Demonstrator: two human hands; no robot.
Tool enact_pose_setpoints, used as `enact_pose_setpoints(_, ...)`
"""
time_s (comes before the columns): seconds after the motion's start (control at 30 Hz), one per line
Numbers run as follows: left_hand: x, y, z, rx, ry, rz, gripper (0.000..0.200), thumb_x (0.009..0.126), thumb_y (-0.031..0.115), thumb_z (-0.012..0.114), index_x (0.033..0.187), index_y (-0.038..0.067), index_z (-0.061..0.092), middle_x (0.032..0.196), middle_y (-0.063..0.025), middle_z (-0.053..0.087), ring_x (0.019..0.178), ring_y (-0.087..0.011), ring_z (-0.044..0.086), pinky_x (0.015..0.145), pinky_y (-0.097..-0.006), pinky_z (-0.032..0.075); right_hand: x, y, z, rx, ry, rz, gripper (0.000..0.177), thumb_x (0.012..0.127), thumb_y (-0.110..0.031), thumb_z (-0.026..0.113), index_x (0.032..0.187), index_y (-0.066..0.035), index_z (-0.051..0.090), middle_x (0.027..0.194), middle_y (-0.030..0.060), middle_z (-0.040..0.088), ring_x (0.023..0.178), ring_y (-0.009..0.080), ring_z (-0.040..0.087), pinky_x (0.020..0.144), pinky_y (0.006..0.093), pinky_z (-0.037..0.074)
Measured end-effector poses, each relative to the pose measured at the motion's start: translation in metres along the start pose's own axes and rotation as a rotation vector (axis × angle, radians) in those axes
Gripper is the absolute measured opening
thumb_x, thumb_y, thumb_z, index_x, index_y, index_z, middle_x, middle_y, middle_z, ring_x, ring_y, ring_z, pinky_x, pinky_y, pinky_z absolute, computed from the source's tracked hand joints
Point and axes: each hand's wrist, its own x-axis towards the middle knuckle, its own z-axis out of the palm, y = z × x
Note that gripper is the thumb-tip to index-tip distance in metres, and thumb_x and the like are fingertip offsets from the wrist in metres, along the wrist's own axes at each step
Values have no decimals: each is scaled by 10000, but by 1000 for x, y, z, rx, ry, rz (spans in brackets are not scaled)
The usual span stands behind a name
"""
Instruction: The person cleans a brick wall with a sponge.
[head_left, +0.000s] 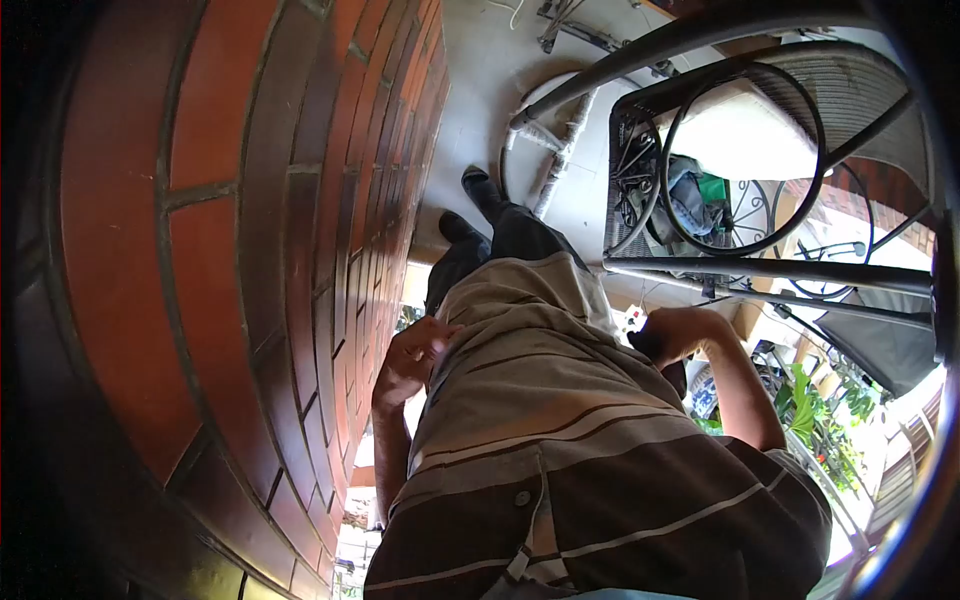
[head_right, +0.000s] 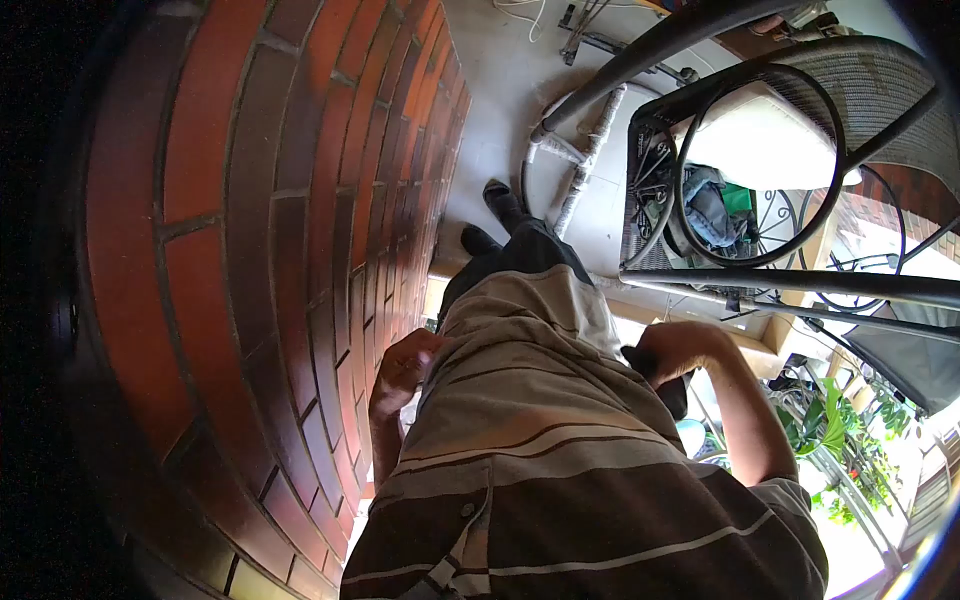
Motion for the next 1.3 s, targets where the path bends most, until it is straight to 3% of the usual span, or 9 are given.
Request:
enact_pose_setpoints(0.37, 24, -36, -6, -45, -53, -201, 137, 923, 149, 660, 958, 19, 686, 821, 1, 662, 792, -60, 568, 710, -245, 451, 11, -47, -80, 394, 1145, -38, 322, 834, -318, 731, 875, -2, 689, 663, 64, 644, 591, 128, 582, 577, 323, 475)
enact_pose_setpoints(0.57, 55, -39, -10, 37, -89, -345, 243, 921, 192, 665, 1089, 17, 677, 911, -68, 701, 890, -113, 645, 771, -270, 524, 91, -83, -119, 1552, 917, -594, 269, 882, -127, 685, 1090, 34, 629, 896, 126, 696, 703, 199, 667, 570, 306, 524)
enact_pose_setpoints(0.7, 88, -116, -22, 778, 15, -19, 333, 915, 238, 611, 1146, 2, 652, 1074, -211, 663, 970, -332, 659, 848, -398, 524, 174, -85, -163, 1897, 721, -685, 253, 924, -136, 636, 1129, 3, 584, 951, 129, 681, 755, 214, 670, 612, 324, 532)
enact_pose_setpoints(0.77, 98, -158, -29, 908, -94, -243, 378, 925, 271, 575, 1176, -5, 630, 1113, -235, 646, 1027, -394, 620, 899, -459, 496, 206, -95, -178, 1987, 788, -726, 288, 929, -210, 650, 1134, -21, 582, 929, 105, 660, 702, 190, 638, 581, 304, 508)
enact_pose_setpoints(0.97, 103, -300, -53, 1096, -248, -323, 558, 959, 474, 459, 1373, 104, 508, 1340, -367, 451, 1171, -528, 504, 998, -518, 433, 258, -111, -218, 1843, 885, -616, 447, 915, -445, 644, 1114, -56, 555, 804, 34, 570, 625, 144, 529, 556, 282, 454)
enact_pose_setpoints(1.1, 134, -251, -35, 805, -189, -550, 616, 949, 517, 448, 1412, 111, 463, 1357, -394, 409, 1199, -542, 476, 1018, -524, 413, 302, -123, -236, 1724, 908, -572, 520, 948, -439, 596, 1244, -22, 503, 822, 30, 554, 674, 115, 514, 581, 239, 441)
enact_pose_setpoints(1.17, 155, -258, -36, 872, -256, -586, 617, 951, 516, 445, 1414, 109, 458, 1372, -394, 392, 1217, -533, 464, 1034, -518, 400, 370, -131, -225, 988, 1552, -826, 635, 971, -162, 554, 1501, -32, 229, 1413, 241, 432, 1318, 306, 445, 1076, 358, 365)
enact_pose_setpoints(1.2, 160, -282, -43, 908, -312, -533, 643, 941, 523, 464, 1414, 88, 444, 1408, -363, 374, 1258, -506, 438, 1049, -513, 386, 373, -139, -213, 852, 1505, -903, 682, 940, -113, 568, 1509, -31, 200, 1571, 268, 125, 1479, 333, 97, 1179, 392, 134)
enact_pose_setpoints(1.3, 180, -341, -63, 224, 33, -507, 505, 985, 323, 508, 1407, 54, 432, 1395, -166, 488, 1267, -274, 483, 1076, -371, 367, 384, -173, -184, 679, 1375, -1026, 740, 936, -156, 563, 1531, -38, 139, 1579, 273, -9, 1462, 440, -34, 1167, 533, 64)
